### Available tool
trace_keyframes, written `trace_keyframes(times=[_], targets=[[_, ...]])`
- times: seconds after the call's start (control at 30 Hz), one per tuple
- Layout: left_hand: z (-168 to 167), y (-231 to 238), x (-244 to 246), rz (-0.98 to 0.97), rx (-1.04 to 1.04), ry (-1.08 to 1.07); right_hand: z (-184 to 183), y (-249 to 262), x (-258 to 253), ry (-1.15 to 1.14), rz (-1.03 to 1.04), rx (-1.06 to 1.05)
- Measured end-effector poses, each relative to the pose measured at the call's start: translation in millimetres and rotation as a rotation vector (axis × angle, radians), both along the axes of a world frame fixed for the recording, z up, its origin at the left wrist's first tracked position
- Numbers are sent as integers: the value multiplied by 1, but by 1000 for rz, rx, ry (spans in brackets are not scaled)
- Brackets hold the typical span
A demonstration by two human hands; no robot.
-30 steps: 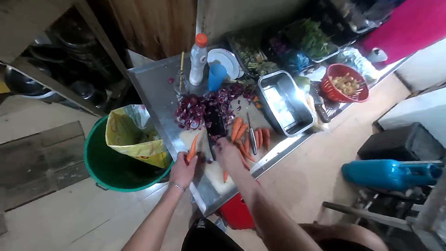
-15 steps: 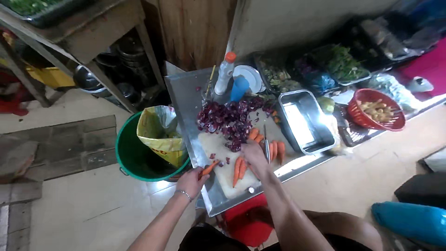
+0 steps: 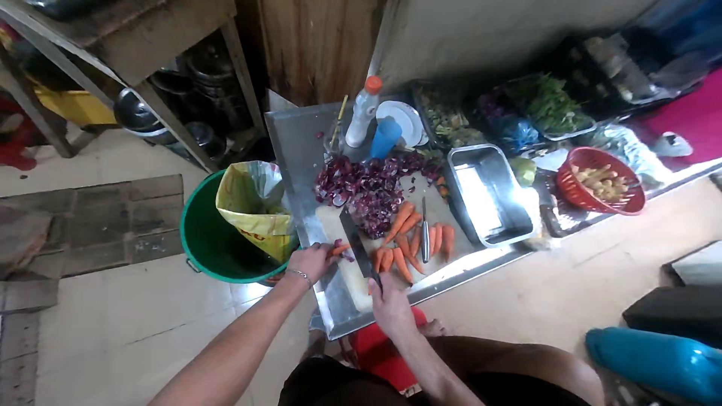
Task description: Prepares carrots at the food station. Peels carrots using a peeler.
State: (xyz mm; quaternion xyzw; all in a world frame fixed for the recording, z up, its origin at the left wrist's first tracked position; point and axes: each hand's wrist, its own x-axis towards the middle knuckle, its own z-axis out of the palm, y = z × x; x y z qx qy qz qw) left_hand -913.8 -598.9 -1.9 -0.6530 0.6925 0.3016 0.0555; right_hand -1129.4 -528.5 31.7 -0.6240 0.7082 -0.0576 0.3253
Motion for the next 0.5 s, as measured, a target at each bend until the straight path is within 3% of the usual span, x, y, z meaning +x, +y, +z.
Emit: trace_keyframes(times=[0.23, 0.5], targets=[[-5, -6, -1, -67, -21, -28, 2, 3, 5, 50, 42, 15], [-7, -7, -4, -86, -14, -36, -24, 5, 9, 113, 52, 95]])
